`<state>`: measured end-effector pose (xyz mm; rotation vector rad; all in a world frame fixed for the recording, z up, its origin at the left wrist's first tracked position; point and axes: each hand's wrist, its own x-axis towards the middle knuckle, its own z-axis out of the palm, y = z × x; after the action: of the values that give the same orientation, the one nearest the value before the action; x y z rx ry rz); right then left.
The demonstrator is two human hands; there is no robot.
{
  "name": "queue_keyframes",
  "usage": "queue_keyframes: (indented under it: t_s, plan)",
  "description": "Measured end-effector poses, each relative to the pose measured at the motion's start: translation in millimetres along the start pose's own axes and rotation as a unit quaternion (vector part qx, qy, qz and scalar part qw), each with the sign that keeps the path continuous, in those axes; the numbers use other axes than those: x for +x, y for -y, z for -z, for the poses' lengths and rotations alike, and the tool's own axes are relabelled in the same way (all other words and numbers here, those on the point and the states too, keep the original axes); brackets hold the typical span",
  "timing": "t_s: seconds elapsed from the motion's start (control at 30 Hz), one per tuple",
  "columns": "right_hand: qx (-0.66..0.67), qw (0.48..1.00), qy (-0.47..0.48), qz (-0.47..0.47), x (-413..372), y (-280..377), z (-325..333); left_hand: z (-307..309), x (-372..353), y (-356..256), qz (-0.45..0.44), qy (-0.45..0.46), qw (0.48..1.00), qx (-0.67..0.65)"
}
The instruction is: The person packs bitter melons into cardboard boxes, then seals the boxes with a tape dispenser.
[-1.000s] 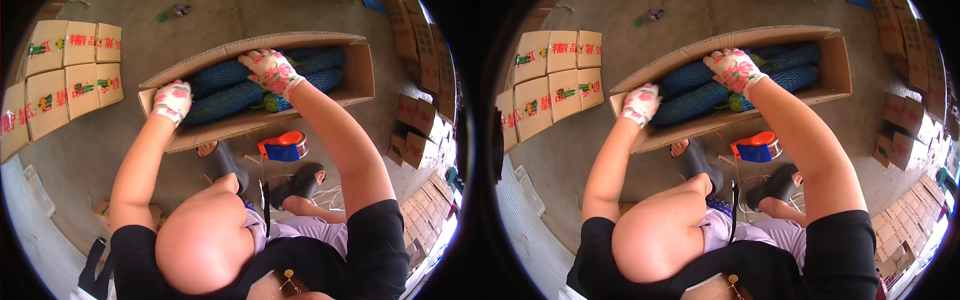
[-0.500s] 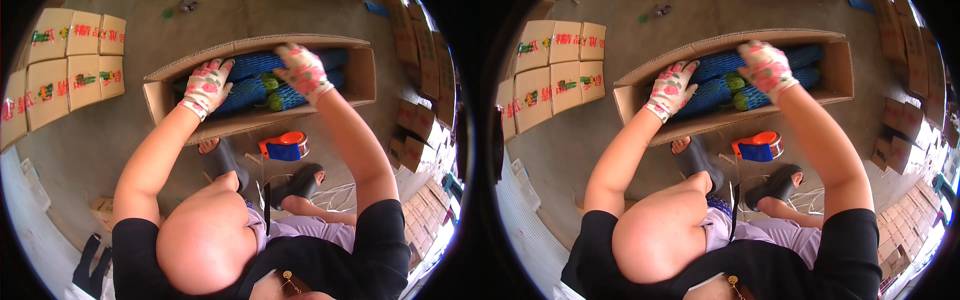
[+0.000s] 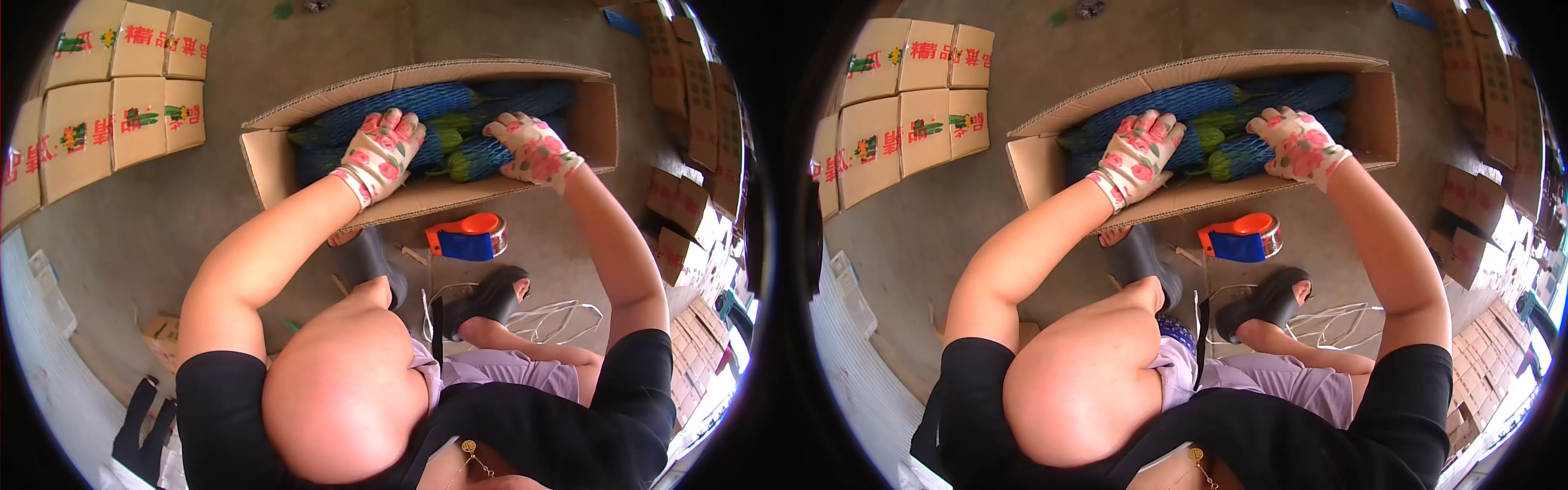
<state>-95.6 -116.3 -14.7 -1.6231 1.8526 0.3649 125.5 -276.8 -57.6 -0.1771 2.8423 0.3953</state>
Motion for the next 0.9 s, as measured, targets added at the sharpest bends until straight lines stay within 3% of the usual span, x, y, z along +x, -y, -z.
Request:
queue_keyframes:
  t_s: [0.03, 0.1, 0.17, 0.3, 0.4, 0.5, 0.57, 0.67, 0.77, 0.8, 0.9]
  plan:
    - [-0.004, 0.999, -0.025, 0.031, 2.3, -5.3, -7.9, 5.2, 4.6, -4.0, 0.014, 0.068, 0.998, -0.009]
    - [-0.008, 0.997, -0.052, 0.057, 1.2, -14.5, -7.7, -7.0, 4.5, -0.8, 0.004, 0.025, 1.0, -0.013]
    - [0.043, 0.998, -0.015, 0.041, -1.1, -20.0, 4.1, -12.9, -3.9, 2.8, 0.023, -0.001, 0.999, -0.047]
    - [0.066, 0.996, -0.024, 0.055, -3.5, -15.5, 2.1, -13.0, -11.9, 4.7, 0.016, -0.015, 0.997, -0.07]
    - [-0.009, 0.996, -0.009, 0.085, 10.6, -4.4, -7.1, -10.9, -9.0, 2.2, 0.029, 0.001, 0.998, -0.055]
    - [0.047, 0.994, -0.004, 0.103, 9.4, -16.0, 1.9, -13.2, -11.6, 7.1, 0.03, -0.023, 0.995, -0.098]
    - [0.052, 0.993, -0.022, 0.101, 0.7, -23.4, 8.5, -17.9, -16.4, 11.6, 0.026, -0.055, 0.99, -0.13]
    - [0.132, 0.974, -0.165, 0.081, -9.2, -31.5, 15.2, -18.3, -25.3, 12.3, -0.016, -0.008, 0.987, -0.158]
    - [0.024, 0.995, -0.084, 0.045, 9.3, -10.0, -0.3, -26.0, -29.2, 13.5, -0.052, -0.063, 0.989, -0.125]
    - [-0.004, 0.994, -0.102, 0.042, 13.5, -3.7, -5.1, -22.5, -29.0, 13.8, -0.05, -0.04, 0.988, -0.139]
    - [-0.009, 0.998, -0.068, 0.001, 12.6, 4.6, -1.5, -15.5, -30.2, 12.0, -0.04, -0.069, 0.984, -0.162]
